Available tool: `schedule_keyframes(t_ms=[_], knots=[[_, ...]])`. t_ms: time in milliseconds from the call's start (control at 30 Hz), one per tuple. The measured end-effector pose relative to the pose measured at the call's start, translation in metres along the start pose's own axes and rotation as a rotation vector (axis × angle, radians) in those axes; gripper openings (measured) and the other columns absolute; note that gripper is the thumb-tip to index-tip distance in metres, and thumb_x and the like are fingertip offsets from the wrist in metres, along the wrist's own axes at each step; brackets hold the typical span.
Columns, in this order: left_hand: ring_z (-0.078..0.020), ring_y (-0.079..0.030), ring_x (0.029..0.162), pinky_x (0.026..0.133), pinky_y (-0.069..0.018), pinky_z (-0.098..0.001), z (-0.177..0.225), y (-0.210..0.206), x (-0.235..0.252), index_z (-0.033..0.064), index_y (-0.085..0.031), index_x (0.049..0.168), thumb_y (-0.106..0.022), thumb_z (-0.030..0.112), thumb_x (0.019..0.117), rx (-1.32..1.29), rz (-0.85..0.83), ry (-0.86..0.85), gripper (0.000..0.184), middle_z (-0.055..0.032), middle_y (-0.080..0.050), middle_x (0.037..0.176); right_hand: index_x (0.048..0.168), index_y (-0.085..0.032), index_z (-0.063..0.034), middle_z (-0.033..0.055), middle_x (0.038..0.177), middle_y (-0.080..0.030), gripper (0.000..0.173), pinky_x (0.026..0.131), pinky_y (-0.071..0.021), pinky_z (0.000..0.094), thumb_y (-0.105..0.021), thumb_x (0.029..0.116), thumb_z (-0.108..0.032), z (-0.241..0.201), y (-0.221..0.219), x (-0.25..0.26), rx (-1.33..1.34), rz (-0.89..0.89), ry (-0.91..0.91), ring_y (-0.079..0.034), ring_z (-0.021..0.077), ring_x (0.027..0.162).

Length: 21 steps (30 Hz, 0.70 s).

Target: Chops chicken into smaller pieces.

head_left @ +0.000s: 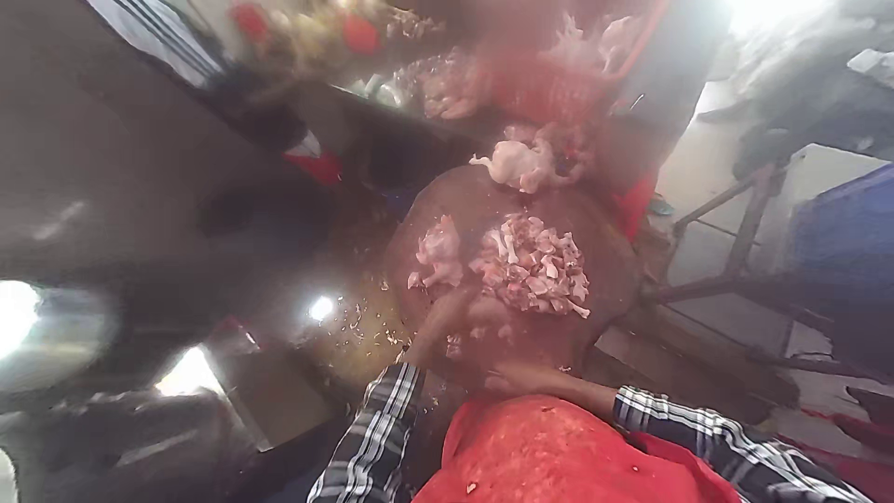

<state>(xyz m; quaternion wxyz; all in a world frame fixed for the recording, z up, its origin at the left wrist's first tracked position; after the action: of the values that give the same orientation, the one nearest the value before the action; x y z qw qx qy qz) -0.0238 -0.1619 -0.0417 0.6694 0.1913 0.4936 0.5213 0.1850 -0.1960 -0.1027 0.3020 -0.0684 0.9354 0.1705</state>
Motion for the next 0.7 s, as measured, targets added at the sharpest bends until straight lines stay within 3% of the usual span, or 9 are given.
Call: schedule_keyframes(t_ms=[67,133,233,267,367,433,533,633,700], knots=[[-0.0294,-0.067,0.112,0.096,-0.0536,-0.0576,0.013,0.021,-0.030,0.0203,-0.057,0.140,-0.081,0.036,0.0806,-0.196,0.072,0.075,0.066,-0.0108,-0.069,0.123,0.112,-0.063,-0.0010,0.0183,0.091,-0.064,0.059,0.079,-0.0528,0.0578,-0.042,0.1061,-0.056,0.007,0.006,-0.006,0.151,0.032,-0.060,-0.065,0.0319,0.085],[-0.0233,-0.068,0.108,0.095,-0.0556,-0.0502,0.009,0.031,-0.068,0.0163,-0.058,0.135,-0.083,0.034,0.0779,-0.458,0.239,0.140,0.065,-0.0100,-0.069,0.119,0.119,-0.063,-0.0027,0.0171,0.094,-0.066,0.057,0.080,-0.0540,0.0550,-0.043,0.1063,-0.055,0.018,0.020,-0.022,0.255,0.121,-0.167,-0.066,0.0304,0.084],[-0.0160,-0.069,0.095,0.085,-0.0606,-0.0406,-0.015,0.004,-0.121,0.0111,-0.053,0.129,-0.088,0.028,0.0768,-0.802,0.444,0.216,0.065,-0.0063,-0.069,0.106,0.120,-0.061,-0.0066,0.0094,0.082,-0.062,0.052,0.061,-0.0535,0.0425,-0.041,0.1073,-0.053,0.043,0.037,-0.038,0.426,0.307,-0.256,-0.060,0.0215,0.065],[-0.0174,-0.069,0.092,0.082,-0.0605,-0.0421,-0.027,-0.016,-0.129,0.0113,-0.052,0.131,-0.086,0.025,0.0779,-0.813,0.463,0.278,0.064,-0.0071,-0.069,0.104,0.121,-0.061,-0.0084,0.0084,0.082,-0.062,0.052,0.059,-0.0542,0.0412,-0.039,0.1075,-0.053,0.048,0.045,-0.040,0.435,0.383,-0.272,-0.060,0.0206,0.063],[-0.0287,-0.069,0.101,0.087,-0.0580,-0.0535,-0.057,-0.091,-0.130,0.0136,-0.055,0.136,-0.077,0.024,0.0864,-0.559,0.387,0.517,0.055,-0.0148,-0.068,0.116,0.129,-0.057,-0.0107,0.0111,0.091,-0.064,0.056,0.073,-0.0564,0.0486,-0.037,0.1067,-0.058,0.022,0.076,-0.048,0.314,0.543,-0.228,-0.065,0.0245,0.077],[-0.0331,-0.064,0.117,0.095,-0.0561,-0.0556,-0.062,-0.120,-0.127,0.0168,-0.058,0.136,-0.078,0.028,0.0850,-0.439,0.371,0.610,0.056,-0.0169,-0.060,0.134,0.135,-0.055,-0.0111,0.0080,0.086,-0.061,0.060,0.067,-0.0561,0.0436,-0.031,0.1073,-0.059,-0.026,0.099,-0.060,0.299,0.584,-0.060,-0.062,0.0207,0.071],[-0.0339,-0.054,0.131,0.103,-0.0518,-0.0546,-0.052,-0.125,-0.124,0.0197,-0.061,0.136,-0.085,0.042,0.0773,-0.387,0.463,0.562,0.067,-0.0143,-0.054,0.144,0.123,-0.056,-0.0112,-0.0020,0.076,-0.050,0.069,0.053,-0.0473,0.0287,-0.025,0.1034,-0.069,-0.108,0.124,-0.085,0.403,0.592,0.333,-0.050,0.0099,0.060],[-0.0337,-0.054,0.132,0.103,-0.0517,-0.0539,-0.054,-0.123,-0.111,0.0247,-0.063,0.134,-0.080,0.041,0.0810,-0.326,0.453,0.518,0.059,-0.0114,-0.056,0.143,0.122,-0.058,-0.0069,-0.0024,0.080,-0.056,0.082,0.058,-0.0499,0.0257,-0.026,0.0974,-0.078,-0.148,0.121,-0.080,0.334,0.689,0.611,-0.053,0.0051,0.065],[-0.0325,-0.059,0.125,0.098,-0.0541,-0.0542,-0.059,-0.123,-0.101,0.0256,-0.065,0.130,-0.078,0.035,0.0833,-0.305,0.436,0.510,0.050,-0.0104,-0.061,0.136,0.130,-0.058,-0.0024,0.0059,0.097,-0.066,0.084,0.073,-0.0581,0.0319,-0.025,0.1007,-0.074,-0.118,0.095,-0.054,0.175,0.716,0.599,-0.063,0.0092,0.082]])
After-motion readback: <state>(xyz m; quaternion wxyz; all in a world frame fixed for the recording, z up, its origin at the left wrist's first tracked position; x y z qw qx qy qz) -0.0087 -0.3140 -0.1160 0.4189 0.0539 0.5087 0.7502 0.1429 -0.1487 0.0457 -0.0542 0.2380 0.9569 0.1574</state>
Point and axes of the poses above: each hand's wrist, its own x-axis towards the middle knuckle, its own y-axis out of the back of the hand, z = x × y, the point moved 4 cm from there along x, towards the middle knuckle
